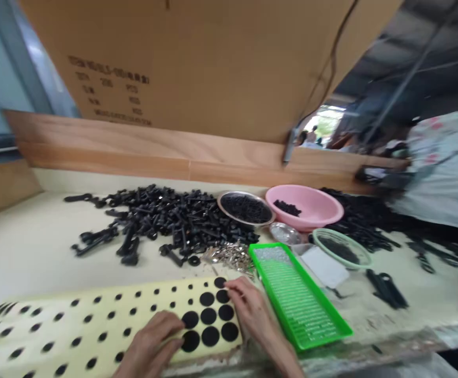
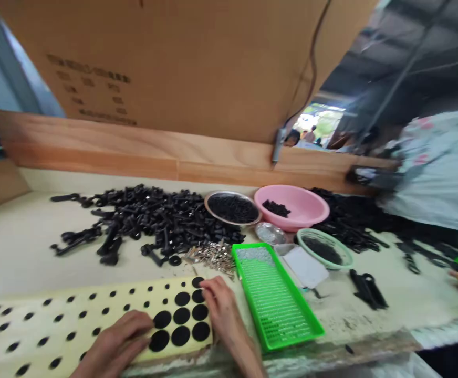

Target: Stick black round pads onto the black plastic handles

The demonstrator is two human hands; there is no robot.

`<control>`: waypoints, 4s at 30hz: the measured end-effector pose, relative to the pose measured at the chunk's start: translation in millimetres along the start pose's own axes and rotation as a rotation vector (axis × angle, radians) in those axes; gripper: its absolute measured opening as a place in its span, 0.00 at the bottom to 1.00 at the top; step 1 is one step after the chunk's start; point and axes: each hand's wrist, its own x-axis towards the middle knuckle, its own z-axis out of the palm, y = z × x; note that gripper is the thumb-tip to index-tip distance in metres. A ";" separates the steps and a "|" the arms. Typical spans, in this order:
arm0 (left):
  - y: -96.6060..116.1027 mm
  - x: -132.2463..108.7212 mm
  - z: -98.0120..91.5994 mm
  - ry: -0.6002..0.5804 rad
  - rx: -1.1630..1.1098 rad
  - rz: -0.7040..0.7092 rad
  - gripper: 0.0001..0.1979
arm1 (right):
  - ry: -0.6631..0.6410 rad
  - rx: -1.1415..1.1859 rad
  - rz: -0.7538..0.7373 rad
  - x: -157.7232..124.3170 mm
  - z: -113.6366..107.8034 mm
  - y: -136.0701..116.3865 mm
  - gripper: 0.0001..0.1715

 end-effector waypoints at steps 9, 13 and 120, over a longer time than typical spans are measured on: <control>8.3 11.6 -7.6 0.011 -0.001 -0.205 0.09 | -0.088 -0.072 -0.015 7.5 14.5 -8.5 0.10; 10.5 15.8 -7.9 -0.020 0.043 -0.192 0.10 | -0.080 -0.156 -0.047 9.5 29.1 -7.8 0.07; -23.5 80.7 -31.3 0.264 -1.043 -0.534 0.16 | -0.070 0.819 0.562 56.4 88.1 -46.5 0.17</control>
